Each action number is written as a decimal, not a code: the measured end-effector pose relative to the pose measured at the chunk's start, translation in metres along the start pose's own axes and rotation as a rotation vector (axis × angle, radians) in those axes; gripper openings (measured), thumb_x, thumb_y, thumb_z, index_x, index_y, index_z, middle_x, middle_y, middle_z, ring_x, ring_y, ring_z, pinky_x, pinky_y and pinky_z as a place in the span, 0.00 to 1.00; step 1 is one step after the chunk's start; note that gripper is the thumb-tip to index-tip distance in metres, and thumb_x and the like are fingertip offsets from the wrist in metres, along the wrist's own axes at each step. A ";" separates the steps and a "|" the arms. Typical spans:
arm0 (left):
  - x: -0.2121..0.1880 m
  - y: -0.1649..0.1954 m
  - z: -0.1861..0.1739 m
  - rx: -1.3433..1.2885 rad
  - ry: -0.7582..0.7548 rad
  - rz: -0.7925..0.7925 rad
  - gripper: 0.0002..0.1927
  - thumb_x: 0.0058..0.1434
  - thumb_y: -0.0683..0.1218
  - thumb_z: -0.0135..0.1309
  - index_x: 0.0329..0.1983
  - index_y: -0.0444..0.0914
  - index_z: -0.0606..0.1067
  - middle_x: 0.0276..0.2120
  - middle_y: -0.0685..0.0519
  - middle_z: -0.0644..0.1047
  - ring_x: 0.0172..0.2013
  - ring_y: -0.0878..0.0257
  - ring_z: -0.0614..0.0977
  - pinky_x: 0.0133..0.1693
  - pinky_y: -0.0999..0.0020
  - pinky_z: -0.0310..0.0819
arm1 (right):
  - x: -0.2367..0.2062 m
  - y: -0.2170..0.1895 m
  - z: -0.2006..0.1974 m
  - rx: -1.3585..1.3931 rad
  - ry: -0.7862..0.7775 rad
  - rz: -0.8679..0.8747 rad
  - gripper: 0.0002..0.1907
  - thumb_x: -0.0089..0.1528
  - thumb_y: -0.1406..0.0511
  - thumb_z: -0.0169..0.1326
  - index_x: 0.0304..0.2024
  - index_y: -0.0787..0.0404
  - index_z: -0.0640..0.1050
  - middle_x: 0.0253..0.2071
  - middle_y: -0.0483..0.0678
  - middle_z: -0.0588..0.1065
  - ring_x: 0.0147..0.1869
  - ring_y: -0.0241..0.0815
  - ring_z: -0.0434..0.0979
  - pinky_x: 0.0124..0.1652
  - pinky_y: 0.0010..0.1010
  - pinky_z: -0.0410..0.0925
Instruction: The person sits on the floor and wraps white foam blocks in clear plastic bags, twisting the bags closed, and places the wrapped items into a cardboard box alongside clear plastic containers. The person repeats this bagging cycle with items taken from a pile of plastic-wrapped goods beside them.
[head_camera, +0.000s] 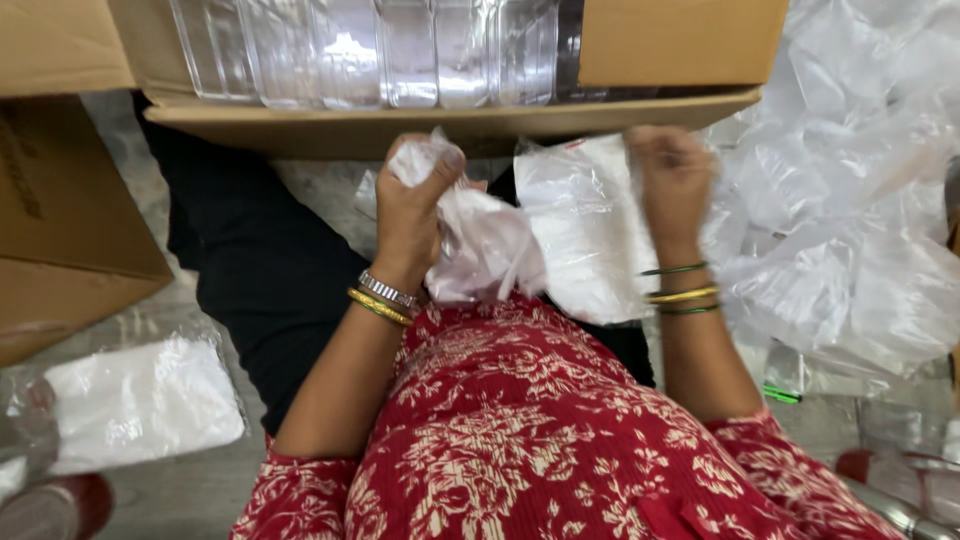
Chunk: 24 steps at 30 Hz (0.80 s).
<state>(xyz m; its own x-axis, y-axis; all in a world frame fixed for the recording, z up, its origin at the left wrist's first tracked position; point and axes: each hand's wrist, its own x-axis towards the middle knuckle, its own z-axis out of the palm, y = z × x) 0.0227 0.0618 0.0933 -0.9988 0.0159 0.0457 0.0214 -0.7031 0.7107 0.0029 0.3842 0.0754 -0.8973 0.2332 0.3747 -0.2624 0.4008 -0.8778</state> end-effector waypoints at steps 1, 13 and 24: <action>-0.002 0.001 0.003 -0.008 0.006 -0.017 0.14 0.67 0.41 0.62 0.49 0.34 0.69 0.38 0.50 0.76 0.35 0.58 0.83 0.41 0.56 0.86 | -0.011 -0.021 0.027 0.158 -0.159 -0.173 0.02 0.71 0.70 0.57 0.45 0.64 0.80 0.45 0.46 0.80 0.51 0.34 0.80 0.54 0.25 0.73; -0.013 0.046 0.013 0.126 0.056 0.029 0.16 0.59 0.35 0.63 0.47 0.36 0.72 0.39 0.52 0.79 0.37 0.66 0.81 0.42 0.72 0.79 | -0.019 -0.141 0.101 0.568 -0.430 0.171 0.06 0.67 0.70 0.60 0.46 0.66 0.80 0.38 0.42 0.79 0.42 0.29 0.77 0.44 0.21 0.71; -0.005 0.043 -0.009 0.217 0.015 0.112 0.09 0.62 0.36 0.64 0.38 0.35 0.74 0.34 0.55 0.78 0.35 0.70 0.77 0.40 0.76 0.73 | -0.002 -0.133 0.120 0.499 -0.454 0.226 0.09 0.63 0.71 0.62 0.46 0.67 0.82 0.37 0.46 0.82 0.37 0.31 0.80 0.39 0.23 0.75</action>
<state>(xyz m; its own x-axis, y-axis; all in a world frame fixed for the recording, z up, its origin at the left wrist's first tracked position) 0.0281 0.0247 0.1174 -0.9902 -0.0652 0.1232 0.1389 -0.5310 0.8359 -0.0032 0.2243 0.1560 -0.9797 -0.1725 0.1017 -0.0867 -0.0923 -0.9919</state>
